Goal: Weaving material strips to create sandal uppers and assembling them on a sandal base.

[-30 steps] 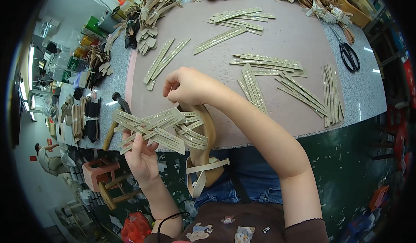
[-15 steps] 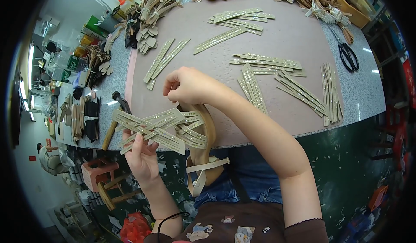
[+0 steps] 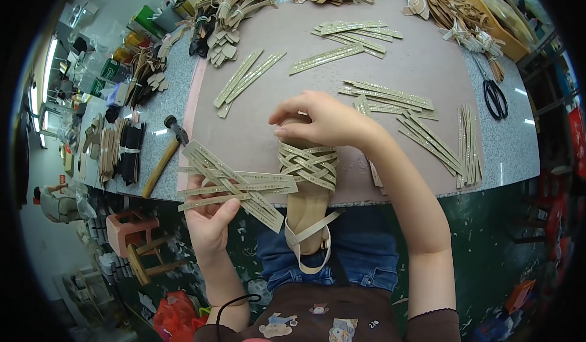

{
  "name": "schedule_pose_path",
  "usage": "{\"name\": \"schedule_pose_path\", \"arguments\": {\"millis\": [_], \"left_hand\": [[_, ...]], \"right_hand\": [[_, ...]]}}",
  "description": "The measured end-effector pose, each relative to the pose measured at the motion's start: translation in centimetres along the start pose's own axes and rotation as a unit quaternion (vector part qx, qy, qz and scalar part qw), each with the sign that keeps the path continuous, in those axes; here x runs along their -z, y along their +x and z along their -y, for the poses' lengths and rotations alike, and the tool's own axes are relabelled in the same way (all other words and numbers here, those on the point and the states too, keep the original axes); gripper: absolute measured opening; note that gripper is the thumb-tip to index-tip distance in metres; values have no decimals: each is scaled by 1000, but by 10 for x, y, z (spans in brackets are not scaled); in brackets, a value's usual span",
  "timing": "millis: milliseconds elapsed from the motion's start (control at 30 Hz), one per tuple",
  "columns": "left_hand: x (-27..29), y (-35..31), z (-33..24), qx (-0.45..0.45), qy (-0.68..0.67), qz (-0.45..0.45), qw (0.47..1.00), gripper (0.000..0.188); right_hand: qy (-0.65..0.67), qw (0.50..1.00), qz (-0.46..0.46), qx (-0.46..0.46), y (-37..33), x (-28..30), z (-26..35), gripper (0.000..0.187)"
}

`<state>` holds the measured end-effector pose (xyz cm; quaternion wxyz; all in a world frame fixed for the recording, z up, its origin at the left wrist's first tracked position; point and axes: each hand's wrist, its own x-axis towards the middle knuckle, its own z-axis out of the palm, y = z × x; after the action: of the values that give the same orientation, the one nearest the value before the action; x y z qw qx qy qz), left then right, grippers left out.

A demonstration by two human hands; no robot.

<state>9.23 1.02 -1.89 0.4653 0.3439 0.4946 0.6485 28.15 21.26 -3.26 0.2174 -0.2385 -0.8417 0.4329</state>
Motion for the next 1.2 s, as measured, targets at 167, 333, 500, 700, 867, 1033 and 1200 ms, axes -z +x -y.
{"name": "schedule_pose_path", "arguments": {"millis": [167,333,500,700,867,1033,1200], "left_hand": [[5,-6,-6,3,13,27,1000,68],[11,-13,-17,6,-32,9,999,69],[9,-20,-29,-16,-42,14,999,71],[6,-29,-40,-3,1,10,1000,69],[7,-30,-36,0,-85,17,996,62],[12,-32,-27,-3,-2,-22,1000,59],[14,-32,-34,-7,-3,-31,999,50]], "right_hand": [[-54,986,-135,81,-10,-21,36,26],[13,982,-147,117,-34,-52,90,31],[148,984,-91,43,-44,-58,118,38],[170,982,-79,13,-48,-61,123,42],[177,981,-81,14,-49,-65,122,43],[229,971,-62,-7,-52,-68,122,36],[325,933,7,-153,-55,-56,131,31]]}}
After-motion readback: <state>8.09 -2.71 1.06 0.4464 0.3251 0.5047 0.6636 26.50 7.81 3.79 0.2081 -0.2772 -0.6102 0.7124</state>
